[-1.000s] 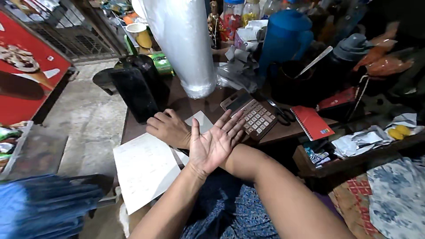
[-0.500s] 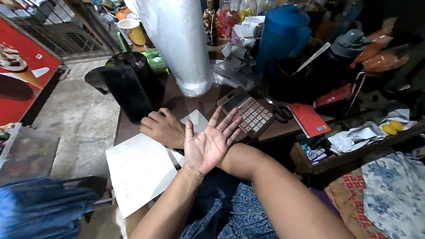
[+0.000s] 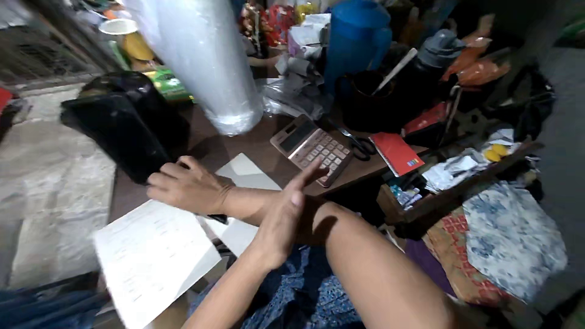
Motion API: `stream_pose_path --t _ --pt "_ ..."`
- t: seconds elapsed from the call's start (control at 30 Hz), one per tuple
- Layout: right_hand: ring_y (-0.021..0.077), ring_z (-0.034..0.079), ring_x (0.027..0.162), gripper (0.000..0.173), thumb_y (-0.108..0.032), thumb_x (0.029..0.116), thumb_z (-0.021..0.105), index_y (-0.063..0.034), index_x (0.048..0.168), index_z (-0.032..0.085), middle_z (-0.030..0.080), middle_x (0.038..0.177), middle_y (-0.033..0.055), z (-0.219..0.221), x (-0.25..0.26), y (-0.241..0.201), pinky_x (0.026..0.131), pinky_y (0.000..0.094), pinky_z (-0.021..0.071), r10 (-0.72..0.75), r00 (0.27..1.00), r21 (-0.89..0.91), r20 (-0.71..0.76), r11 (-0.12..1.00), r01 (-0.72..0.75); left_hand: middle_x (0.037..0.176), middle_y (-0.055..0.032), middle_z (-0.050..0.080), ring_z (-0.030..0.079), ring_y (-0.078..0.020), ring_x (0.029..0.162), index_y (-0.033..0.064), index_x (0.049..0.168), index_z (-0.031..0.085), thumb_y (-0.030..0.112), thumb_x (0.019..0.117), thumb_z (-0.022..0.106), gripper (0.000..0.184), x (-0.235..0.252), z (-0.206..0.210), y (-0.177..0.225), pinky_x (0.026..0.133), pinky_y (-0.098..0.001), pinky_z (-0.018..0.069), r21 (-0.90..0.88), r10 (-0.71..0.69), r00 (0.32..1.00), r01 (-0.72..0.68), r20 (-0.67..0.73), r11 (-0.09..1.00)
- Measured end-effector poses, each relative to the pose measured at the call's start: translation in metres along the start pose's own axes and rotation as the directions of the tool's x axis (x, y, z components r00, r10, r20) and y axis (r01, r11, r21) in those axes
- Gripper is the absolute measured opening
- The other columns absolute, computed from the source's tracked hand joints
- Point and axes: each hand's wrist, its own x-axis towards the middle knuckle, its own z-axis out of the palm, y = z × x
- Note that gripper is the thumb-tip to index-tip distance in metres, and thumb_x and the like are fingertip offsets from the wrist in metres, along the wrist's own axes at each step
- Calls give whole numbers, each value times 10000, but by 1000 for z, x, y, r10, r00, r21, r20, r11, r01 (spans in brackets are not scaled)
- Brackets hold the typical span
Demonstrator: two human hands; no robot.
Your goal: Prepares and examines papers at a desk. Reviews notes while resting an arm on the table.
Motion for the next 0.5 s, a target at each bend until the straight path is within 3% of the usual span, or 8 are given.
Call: stream_pose_path --t 0.07,0.13,0.3,0.43,0.5 --pt "225 640 1143 263 -13 918 656 -191 1058 790 730 1141 -5 3 -2 -1 996 463 480 23 1000 -55 14 998 -22 1346 -45 695 625 -197 1293 129 1363 660 656 1056 106 824 -3 26 5 1139 -487 432 512 121 990 -140 71 848" --pt "212 645 1140 292 -16 914 652 -204 1093 785 735 1143 -19 2 -1 -2 1016 446 470 28 999 -107 35 994 -24 1261 -41 731 634 -235 1265 161 1257 701 653 1048 73 824 -8 44 10 1116 -494 427 677 193 975 -217 111 703" --pt "219 651 1102 281 -8 896 651 -198 1048 791 745 1108 -13 10 0 -2 1006 444 459 17 1000 -119 -5 993 -17 1323 -98 692 542 -314 1371 117 1310 663 714 1008 33 919 -23 67 43 1177 -514 362 447 267 945 -324 187 833" --pt "240 656 1115 278 27 889 656 -162 1040 793 743 1102 13 1 1 -1 1011 459 474 15 1000 -85 23 996 -13 1228 -126 726 604 -270 1300 62 1202 701 663 1046 138 838 -32 91 73 1183 -426 383 134 479 857 -506 190 852" --pt "250 666 1109 258 51 872 675 -136 1001 799 748 1086 31 -5 0 1 997 473 486 25 1000 -20 4 999 -25 1259 -168 712 591 -296 1320 26 1253 691 682 1015 249 826 -35 89 82 1201 -422 361 29 515 823 -536 242 844"
